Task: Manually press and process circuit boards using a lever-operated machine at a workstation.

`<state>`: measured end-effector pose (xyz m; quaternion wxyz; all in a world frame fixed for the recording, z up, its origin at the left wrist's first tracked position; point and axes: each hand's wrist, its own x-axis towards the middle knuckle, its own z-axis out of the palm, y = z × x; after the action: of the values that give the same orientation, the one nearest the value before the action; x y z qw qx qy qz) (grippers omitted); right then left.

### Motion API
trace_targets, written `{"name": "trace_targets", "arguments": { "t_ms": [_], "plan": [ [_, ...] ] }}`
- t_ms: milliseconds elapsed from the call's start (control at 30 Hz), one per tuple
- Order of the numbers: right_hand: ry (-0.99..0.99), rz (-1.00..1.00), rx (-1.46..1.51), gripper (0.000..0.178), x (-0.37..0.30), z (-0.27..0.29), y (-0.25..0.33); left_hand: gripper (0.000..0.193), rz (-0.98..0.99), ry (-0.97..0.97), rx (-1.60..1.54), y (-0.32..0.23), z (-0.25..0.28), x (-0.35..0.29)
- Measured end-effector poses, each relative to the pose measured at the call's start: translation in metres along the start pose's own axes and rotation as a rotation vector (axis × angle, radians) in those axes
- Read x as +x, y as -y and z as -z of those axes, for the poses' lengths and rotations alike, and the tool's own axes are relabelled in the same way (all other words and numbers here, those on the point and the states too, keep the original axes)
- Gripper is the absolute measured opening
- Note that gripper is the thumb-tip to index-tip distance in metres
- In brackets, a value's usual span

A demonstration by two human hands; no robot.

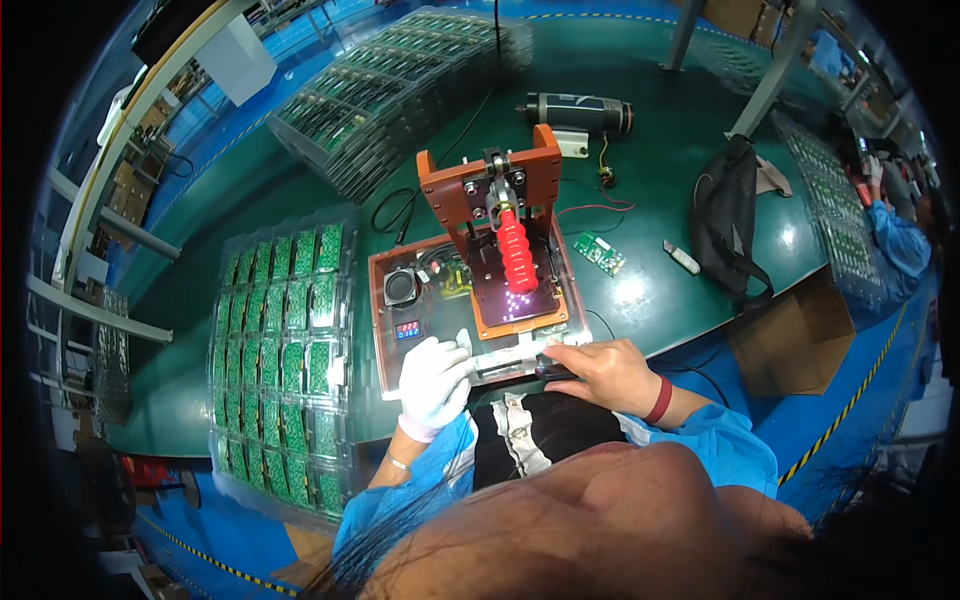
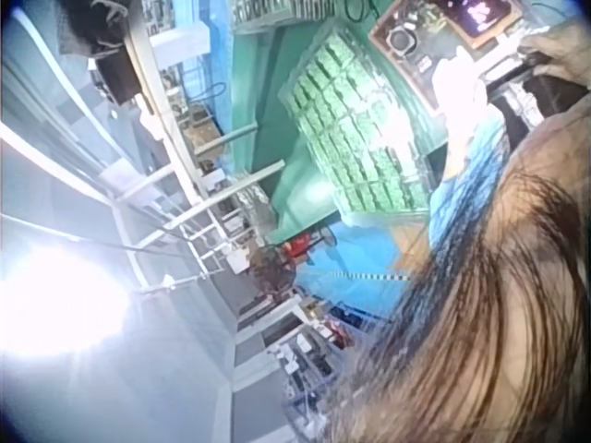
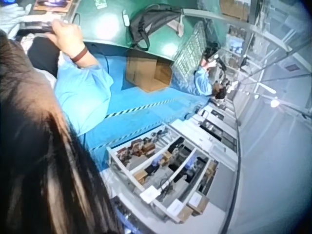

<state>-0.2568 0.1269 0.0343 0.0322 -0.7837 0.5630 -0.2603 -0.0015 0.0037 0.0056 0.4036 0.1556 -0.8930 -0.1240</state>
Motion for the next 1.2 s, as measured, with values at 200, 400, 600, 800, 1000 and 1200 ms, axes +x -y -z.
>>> {"name": "trace_targets", "arguments": {
  "t_ms": [200,400,600,800,1000,1200],
  "plan": [
    [0.077,-0.048,-0.002,0.043,0.0007,0.0021,0.0038,0.020,0.023,0.033,-0.021,0.0018,0.0040,0.0005],
    [0.017,-0.034,0.053,0.048,0.0072,0.0013,0.0071,0.020,0.084,0.043,-0.056,0.0011,0.0046,0.0022],
    [-0.036,-0.032,0.089,0.050,0.0071,-0.0006,0.0070,0.021,0.052,0.028,-0.043,0.0067,-0.0011,-0.0033],
    [-0.048,-0.033,0.093,0.052,0.0055,-0.0023,0.0055,0.019,0.050,0.003,-0.051,0.0011,-0.0005,0.0039],
    [0.050,-0.053,0.057,0.050,0.0049,0.0021,0.0055,0.019,0.051,0.000,-0.048,0.0047,-0.0022,-0.0010],
    [0.051,-0.053,0.045,0.050,0.0067,0.0025,0.0062,0.019,0.056,0.001,-0.040,0.0032,-0.0009,-0.0005]
  ]
}}
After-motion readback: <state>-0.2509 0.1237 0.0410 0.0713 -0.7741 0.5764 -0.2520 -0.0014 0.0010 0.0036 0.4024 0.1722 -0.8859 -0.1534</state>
